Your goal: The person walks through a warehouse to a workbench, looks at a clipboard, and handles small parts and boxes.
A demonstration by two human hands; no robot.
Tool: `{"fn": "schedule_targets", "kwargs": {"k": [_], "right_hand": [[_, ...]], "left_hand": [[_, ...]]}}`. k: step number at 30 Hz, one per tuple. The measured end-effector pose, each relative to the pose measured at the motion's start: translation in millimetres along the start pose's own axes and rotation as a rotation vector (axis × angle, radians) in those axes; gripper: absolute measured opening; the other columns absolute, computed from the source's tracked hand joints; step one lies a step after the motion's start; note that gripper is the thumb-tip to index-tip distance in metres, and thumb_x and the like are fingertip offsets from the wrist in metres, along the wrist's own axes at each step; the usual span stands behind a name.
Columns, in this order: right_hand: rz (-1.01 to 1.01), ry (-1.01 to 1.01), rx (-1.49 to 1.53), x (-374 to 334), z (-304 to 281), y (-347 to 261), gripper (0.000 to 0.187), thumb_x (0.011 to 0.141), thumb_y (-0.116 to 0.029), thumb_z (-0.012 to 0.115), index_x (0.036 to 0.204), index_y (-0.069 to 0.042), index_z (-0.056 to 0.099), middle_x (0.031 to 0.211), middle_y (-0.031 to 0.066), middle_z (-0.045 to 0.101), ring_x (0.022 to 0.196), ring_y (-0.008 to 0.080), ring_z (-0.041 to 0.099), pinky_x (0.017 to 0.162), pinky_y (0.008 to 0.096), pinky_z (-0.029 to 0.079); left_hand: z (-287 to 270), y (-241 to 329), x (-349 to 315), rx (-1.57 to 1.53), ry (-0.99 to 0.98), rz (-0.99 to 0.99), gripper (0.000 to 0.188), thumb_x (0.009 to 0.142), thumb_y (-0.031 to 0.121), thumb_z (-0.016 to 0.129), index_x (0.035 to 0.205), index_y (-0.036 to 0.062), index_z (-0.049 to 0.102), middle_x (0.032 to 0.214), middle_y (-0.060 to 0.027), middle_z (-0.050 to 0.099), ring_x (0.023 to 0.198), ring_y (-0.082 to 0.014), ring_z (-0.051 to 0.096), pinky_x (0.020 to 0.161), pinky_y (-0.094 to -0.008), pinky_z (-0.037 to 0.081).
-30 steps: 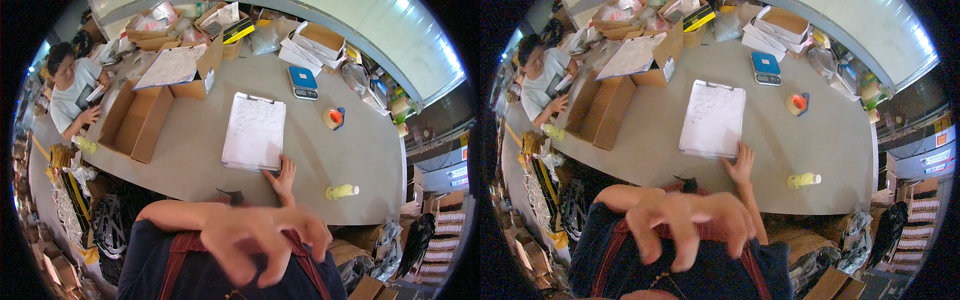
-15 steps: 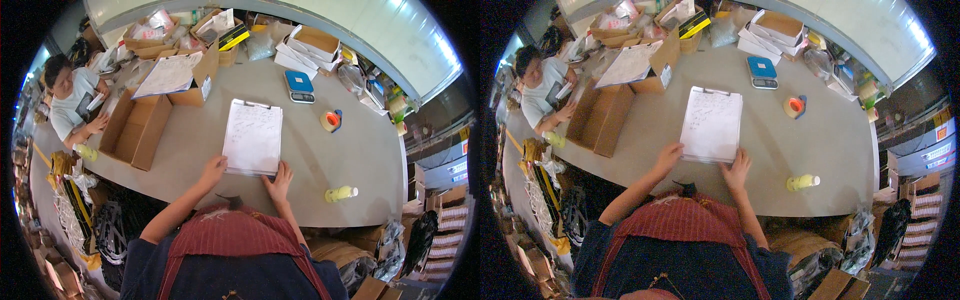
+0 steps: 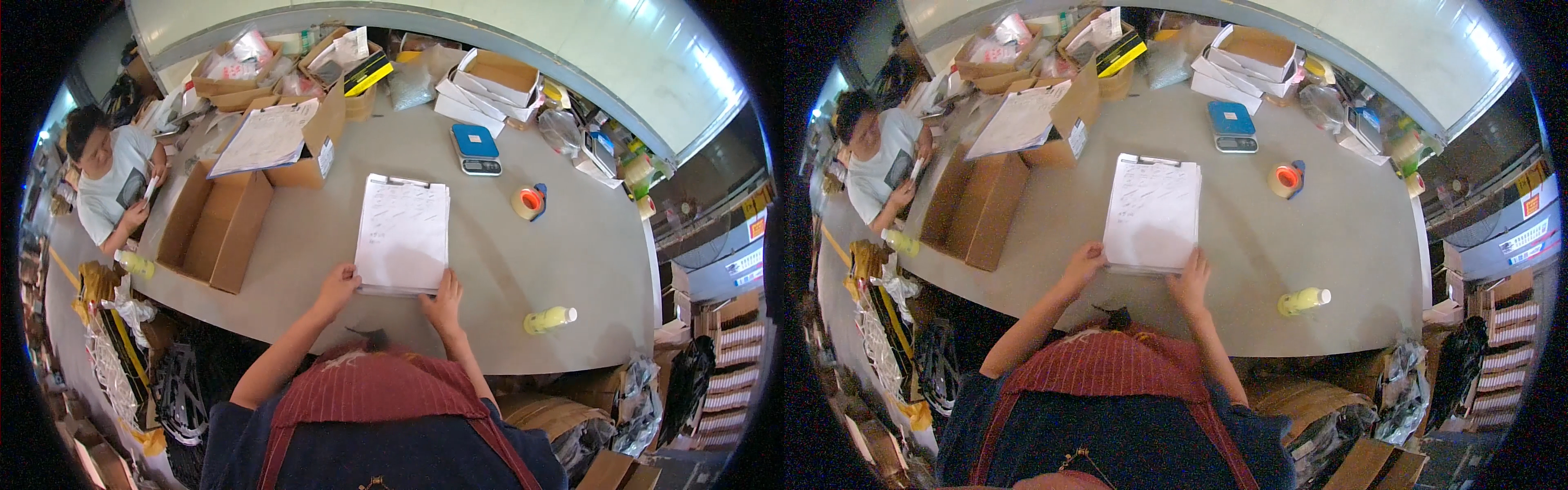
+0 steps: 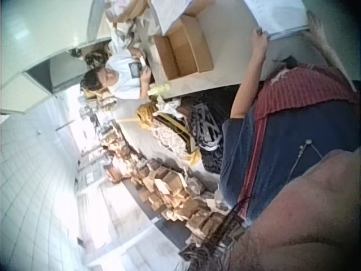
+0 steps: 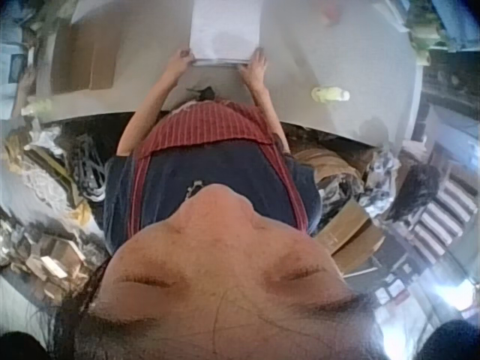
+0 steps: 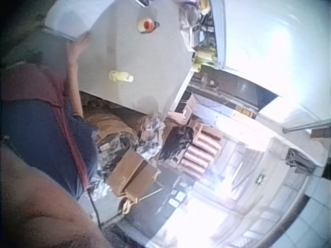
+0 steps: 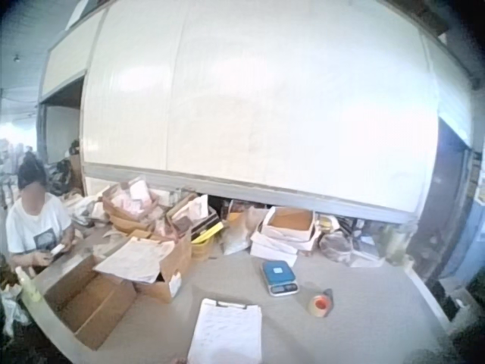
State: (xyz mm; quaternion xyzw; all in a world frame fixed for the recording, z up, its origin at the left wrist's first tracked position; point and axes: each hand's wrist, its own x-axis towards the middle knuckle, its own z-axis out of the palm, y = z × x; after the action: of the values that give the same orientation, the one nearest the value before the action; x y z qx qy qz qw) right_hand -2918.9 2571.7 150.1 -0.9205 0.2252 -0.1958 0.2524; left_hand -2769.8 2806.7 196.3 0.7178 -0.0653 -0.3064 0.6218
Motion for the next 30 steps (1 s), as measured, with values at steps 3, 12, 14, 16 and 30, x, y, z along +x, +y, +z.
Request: {"fn": "schedule_targets", "kwargs": {"k": [3,12,14,16,30], "right_hand": [[0.046,-0.045,0.071,10,-6,8,0.087,0.071,-0.024,0.078,0.142,0.005,0.037,0.146,0.03,0.037,0.134,0.0447,0.036,0.11,0.0558,0.027],[0.138,-0.143,0.381,2,-35,-15,0.061,0.075,-0.022,0.079,0.132,-0.018,0.058,0.149,0.0195,0.038,0.134,0.0429,0.031,0.107,0.0485,0.037],[0.026,-0.102,0.303,0,-34,-10,0.062,0.077,-0.018,0.077,0.136,-0.021,0.057,0.151,0.0187,0.036,0.139,0.0392,0.025,0.11,0.0447,0.036],[0.099,-0.102,0.434,-2,-48,-30,0.061,0.078,-0.015,0.075,0.136,-0.017,0.056,0.151,0.0184,0.037,0.139,0.0362,0.028,0.11,0.0426,0.036],[0.29,0.041,0.884,-11,-39,-2,0.045,0.086,-0.013,0.069,0.129,-0.003,0.059,0.143,0.0167,0.049,0.128,0.0284,0.05,0.108,0.0381,0.039]], "left_hand": [[0,-1,6,0.147,0.024,0.004,0.043,0.091,0.018,0.065,0.124,-0.0042,0.052,0.118,-0.0146,0.061,0.103,-0.0235,0.06,0.093,-0.0355,0.047],[-31,1,39,0.048,0.13,0.028,0.042,0.093,0.027,0.064,0.117,-0.007,0.057,0.108,-0.0136,0.066,0.094,-0.0207,0.063,0.085,-0.0345,0.05],[-31,20,37,-0.12,-0.066,-0.091,0.041,0.094,0.035,0.064,0.11,-0.0034,0.063,0.102,-0.0104,0.068,0.089,-0.0182,0.063,0.081,-0.0329,0.05],[-31,40,25,-0.15,-0.049,-0.099,0.04,0.094,0.036,0.064,0.108,-0.0016,0.065,0.101,-0.0092,0.068,0.088,-0.0178,0.063,0.08,-0.0324,0.05],[-74,155,-36,-0.791,0.126,0.074,0.03,0.098,0.027,0.056,0.112,-0.0001,0.059,0.092,-0.0054,0.066,0.067,-0.0093,0.055,0.05,-0.0208,0.039]]}}
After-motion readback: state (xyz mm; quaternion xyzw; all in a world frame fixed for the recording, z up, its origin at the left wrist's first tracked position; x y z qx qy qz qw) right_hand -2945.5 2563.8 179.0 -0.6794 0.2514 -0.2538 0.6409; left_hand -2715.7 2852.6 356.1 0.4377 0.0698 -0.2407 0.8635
